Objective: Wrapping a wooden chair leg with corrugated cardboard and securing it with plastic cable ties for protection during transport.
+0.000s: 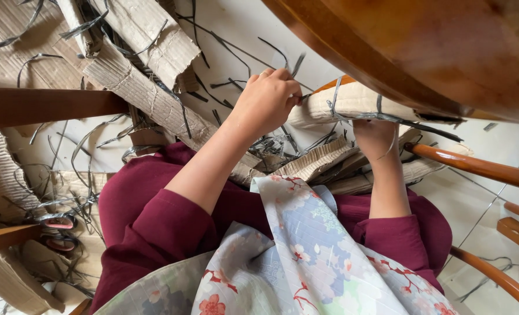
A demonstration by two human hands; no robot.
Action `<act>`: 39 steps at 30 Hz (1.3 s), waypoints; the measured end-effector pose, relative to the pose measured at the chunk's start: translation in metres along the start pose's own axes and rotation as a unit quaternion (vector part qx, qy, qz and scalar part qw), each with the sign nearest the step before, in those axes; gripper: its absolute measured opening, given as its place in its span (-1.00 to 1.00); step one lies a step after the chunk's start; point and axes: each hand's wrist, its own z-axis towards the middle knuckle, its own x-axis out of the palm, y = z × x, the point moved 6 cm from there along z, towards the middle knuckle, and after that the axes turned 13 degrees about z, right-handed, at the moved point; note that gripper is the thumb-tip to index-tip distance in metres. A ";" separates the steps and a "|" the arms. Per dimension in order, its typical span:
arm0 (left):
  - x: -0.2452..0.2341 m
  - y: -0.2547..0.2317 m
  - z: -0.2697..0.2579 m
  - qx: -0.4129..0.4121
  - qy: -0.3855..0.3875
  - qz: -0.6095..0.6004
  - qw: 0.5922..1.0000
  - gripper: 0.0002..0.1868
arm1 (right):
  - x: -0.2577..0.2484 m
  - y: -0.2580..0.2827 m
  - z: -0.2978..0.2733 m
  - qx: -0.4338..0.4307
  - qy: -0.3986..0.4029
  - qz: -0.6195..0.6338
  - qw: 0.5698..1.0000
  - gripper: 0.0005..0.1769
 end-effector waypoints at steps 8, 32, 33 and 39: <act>-0.043 -0.046 -0.042 0.149 0.012 0.050 0.987 -0.82 | -0.013 0.057 -0.029 -0.115 0.048 -0.022 0.992 -0.74; -0.049 -0.058 -0.041 0.188 -0.017 -0.311 0.932 -0.88 | -0.012 0.126 -0.072 -0.384 -0.118 0.100 0.910 -0.94; -0.049 -0.057 -0.041 0.187 -0.019 -0.295 0.937 -0.88 | -0.015 0.129 -0.070 -0.391 -0.128 0.087 0.907 -0.89; -0.046 -0.049 -0.047 0.180 -0.027 -0.225 0.957 -0.90 | -0.003 0.119 -0.069 -0.377 -0.149 0.107 0.908 -0.92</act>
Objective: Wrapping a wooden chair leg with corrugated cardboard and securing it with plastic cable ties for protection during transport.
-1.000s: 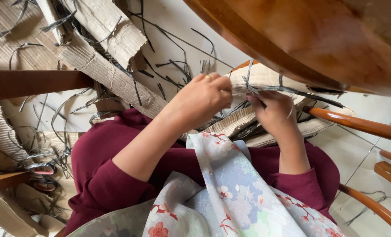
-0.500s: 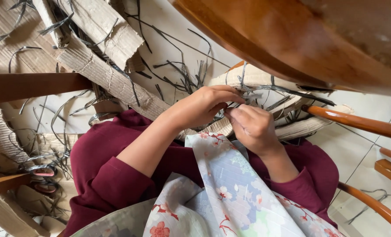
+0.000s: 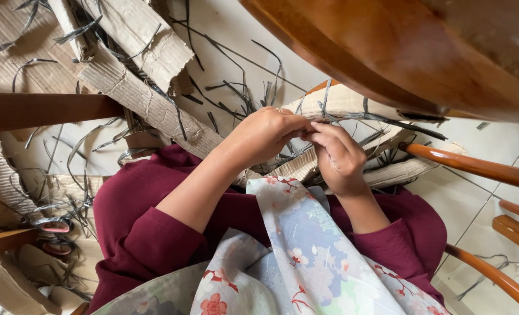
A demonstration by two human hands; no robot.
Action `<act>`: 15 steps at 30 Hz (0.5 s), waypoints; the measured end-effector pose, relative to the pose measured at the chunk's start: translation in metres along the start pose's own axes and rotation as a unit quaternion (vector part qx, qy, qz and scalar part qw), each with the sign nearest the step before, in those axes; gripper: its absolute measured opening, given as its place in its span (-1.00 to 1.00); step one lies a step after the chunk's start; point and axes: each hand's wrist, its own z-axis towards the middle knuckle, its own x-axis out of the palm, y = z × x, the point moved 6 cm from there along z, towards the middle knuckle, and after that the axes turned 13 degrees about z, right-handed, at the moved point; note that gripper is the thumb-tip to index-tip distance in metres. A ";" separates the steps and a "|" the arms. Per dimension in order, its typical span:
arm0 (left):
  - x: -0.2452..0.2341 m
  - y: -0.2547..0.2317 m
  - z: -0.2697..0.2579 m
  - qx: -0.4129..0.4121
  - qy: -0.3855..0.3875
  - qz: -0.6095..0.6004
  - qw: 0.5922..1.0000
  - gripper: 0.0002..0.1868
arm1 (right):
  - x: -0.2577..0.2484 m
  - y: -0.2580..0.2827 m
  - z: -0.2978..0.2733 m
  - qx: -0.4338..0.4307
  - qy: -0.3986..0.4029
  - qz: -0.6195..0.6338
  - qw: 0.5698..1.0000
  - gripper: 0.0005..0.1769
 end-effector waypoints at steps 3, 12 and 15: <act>0.001 0.004 -0.004 -0.027 0.012 0.055 0.998 -0.90 | 0.004 0.005 0.006 -0.005 0.001 0.003 1.000 -0.90; -0.008 0.001 -0.007 -0.112 0.010 0.001 0.994 -0.86 | 0.004 0.009 0.009 0.039 0.020 0.035 0.998 -0.78; -0.014 -0.006 -0.006 -0.097 0.017 0.014 0.995 -0.78 | 0.008 0.011 0.011 0.036 0.032 0.017 0.999 -0.75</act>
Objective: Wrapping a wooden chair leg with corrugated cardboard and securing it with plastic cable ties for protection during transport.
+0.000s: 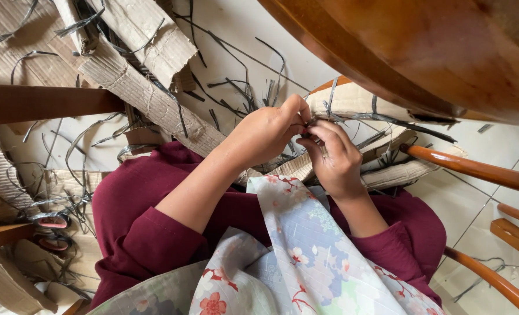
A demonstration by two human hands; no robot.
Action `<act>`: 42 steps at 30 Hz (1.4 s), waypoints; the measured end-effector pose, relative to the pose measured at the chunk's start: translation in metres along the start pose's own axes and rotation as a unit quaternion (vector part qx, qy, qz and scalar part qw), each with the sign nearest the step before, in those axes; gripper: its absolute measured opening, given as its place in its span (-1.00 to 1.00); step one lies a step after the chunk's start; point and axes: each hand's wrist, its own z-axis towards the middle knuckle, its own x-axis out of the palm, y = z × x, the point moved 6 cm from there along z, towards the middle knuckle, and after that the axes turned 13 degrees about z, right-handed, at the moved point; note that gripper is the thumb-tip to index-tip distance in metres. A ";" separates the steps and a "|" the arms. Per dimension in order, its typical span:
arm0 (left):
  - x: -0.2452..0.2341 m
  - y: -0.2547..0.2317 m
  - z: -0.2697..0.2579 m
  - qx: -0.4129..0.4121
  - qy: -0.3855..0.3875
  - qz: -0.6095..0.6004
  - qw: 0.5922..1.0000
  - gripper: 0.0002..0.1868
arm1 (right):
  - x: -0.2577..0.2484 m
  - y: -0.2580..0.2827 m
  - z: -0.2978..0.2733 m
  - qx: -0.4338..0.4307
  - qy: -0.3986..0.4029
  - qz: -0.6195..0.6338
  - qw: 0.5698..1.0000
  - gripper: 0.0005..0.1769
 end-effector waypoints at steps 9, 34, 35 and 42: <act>-0.006 0.004 0.005 -0.028 -0.025 -0.011 0.999 -0.71 | 0.008 0.006 -0.003 -0.099 -0.035 -0.077 0.991 -0.91; 0.006 0.033 0.004 -0.080 0.233 -0.144 0.958 -0.80 | 0.018 -0.013 -0.007 0.183 -0.026 0.093 0.978 -0.88; 0.002 0.038 0.004 -0.094 0.211 -0.145 0.962 -0.77 | 0.018 -0.012 -0.007 0.167 -0.022 0.074 0.983 -0.86; 0.028 0.074 0.016 -0.194 0.064 -0.276 0.939 -0.65 | 0.017 -0.011 -0.007 0.111 -0.024 0.033 0.993 -0.76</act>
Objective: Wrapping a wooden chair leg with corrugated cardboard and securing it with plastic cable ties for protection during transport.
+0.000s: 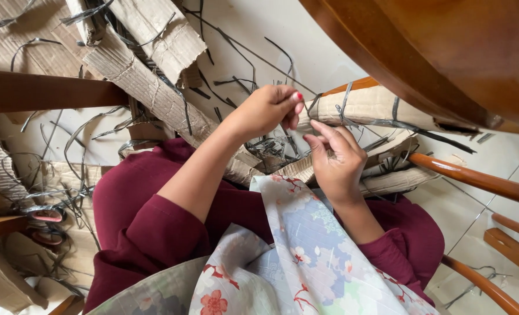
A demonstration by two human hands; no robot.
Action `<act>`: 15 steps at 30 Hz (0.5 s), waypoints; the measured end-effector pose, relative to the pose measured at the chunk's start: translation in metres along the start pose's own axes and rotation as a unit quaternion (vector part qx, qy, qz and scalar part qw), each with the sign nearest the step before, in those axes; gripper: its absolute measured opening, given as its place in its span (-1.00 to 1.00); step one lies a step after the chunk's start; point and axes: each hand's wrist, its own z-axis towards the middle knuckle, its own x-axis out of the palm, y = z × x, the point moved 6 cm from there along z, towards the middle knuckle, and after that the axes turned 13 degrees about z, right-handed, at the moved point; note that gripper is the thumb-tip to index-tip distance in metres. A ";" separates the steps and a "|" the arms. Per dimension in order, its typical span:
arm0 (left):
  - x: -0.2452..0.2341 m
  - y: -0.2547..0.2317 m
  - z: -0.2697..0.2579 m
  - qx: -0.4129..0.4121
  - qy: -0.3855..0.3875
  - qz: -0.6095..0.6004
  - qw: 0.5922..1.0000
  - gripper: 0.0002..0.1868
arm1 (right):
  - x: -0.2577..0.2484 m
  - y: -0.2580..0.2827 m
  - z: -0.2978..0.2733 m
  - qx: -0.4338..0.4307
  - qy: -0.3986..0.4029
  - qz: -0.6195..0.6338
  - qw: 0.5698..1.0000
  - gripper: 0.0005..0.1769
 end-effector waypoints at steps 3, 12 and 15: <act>0.004 0.018 0.020 -0.006 -0.060 -0.127 0.990 -0.66 | -0.007 0.004 0.003 0.018 0.008 0.002 1.000 -0.82; 0.030 0.038 0.048 -0.025 -0.173 -0.238 0.955 -0.65 | -0.013 -0.035 -0.015 0.153 0.017 0.103 0.983 -0.90; 0.040 0.049 0.062 -0.025 -0.180 -0.268 0.946 -0.64 | -0.012 -0.054 -0.024 0.210 0.031 0.142 0.967 -0.89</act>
